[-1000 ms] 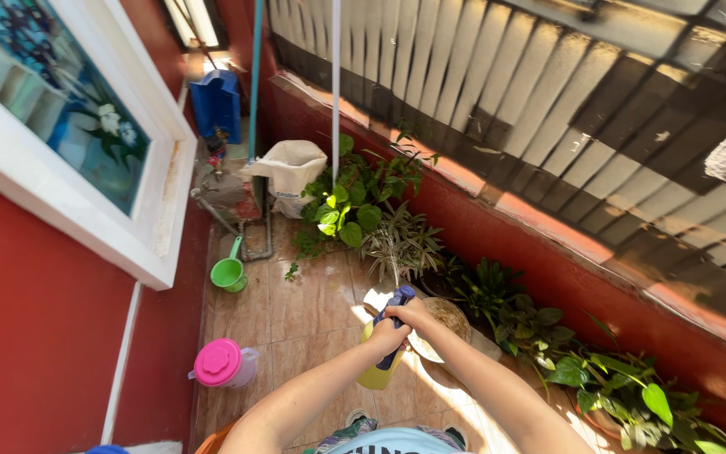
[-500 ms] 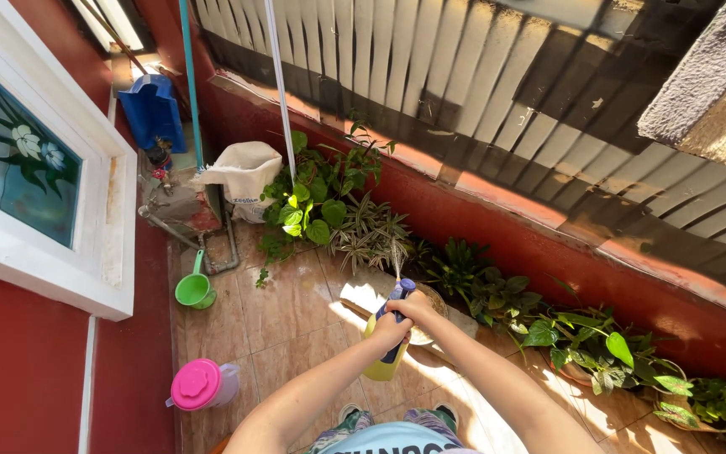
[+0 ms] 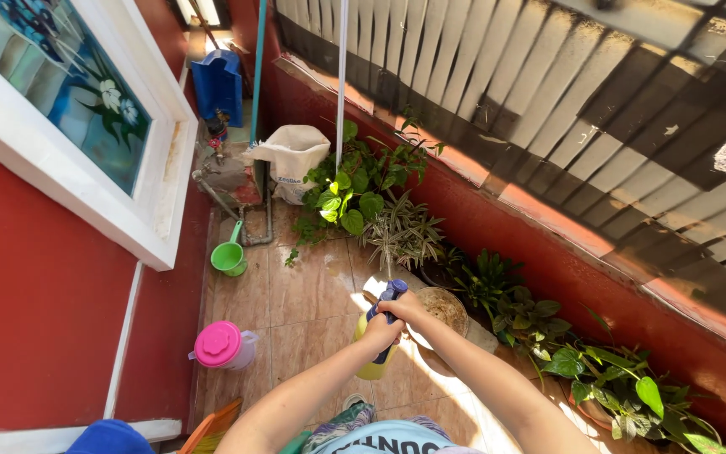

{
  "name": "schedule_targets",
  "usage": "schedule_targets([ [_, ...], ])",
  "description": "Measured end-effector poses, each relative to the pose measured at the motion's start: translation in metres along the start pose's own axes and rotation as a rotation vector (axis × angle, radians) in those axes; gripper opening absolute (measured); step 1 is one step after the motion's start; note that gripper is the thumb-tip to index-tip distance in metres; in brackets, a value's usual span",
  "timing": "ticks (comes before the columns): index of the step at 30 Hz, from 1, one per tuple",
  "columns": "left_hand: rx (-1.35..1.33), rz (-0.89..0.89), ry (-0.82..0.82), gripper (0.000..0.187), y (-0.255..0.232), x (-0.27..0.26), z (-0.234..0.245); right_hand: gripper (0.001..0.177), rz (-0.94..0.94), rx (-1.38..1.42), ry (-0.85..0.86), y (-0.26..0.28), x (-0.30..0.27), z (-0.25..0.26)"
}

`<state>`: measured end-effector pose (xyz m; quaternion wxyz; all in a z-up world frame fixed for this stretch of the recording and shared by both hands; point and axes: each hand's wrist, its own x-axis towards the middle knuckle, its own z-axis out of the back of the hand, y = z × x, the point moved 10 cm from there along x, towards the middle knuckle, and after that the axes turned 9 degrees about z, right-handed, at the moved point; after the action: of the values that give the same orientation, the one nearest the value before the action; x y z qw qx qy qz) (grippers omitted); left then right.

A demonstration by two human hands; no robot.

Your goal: The person uses a handheld yellow spray bottle to water a row of potted plants arranged along a red wall on a tiled balcony. They move along the row, spraying each plant in sequence from right to left and then back again.

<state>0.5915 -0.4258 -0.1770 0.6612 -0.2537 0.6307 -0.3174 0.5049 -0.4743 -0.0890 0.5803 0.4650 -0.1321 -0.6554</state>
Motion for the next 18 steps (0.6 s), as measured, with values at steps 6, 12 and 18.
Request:
schedule_targets([
  [6,0.001,-0.007,0.010,0.024,0.015,-0.007,-0.011,0.072,0.004,0.029,-0.021,-0.011,-0.018,0.001],
  [12,0.019,-0.010,0.042,0.022,0.025,-0.038,-0.043,0.069,-0.023,0.062,-0.056,-0.043,-0.045,0.010],
  [18,0.045,-0.037,0.075,0.024,0.046,-0.075,-0.079,0.065,-0.040,0.079,-0.126,-0.067,-0.109,0.028],
])
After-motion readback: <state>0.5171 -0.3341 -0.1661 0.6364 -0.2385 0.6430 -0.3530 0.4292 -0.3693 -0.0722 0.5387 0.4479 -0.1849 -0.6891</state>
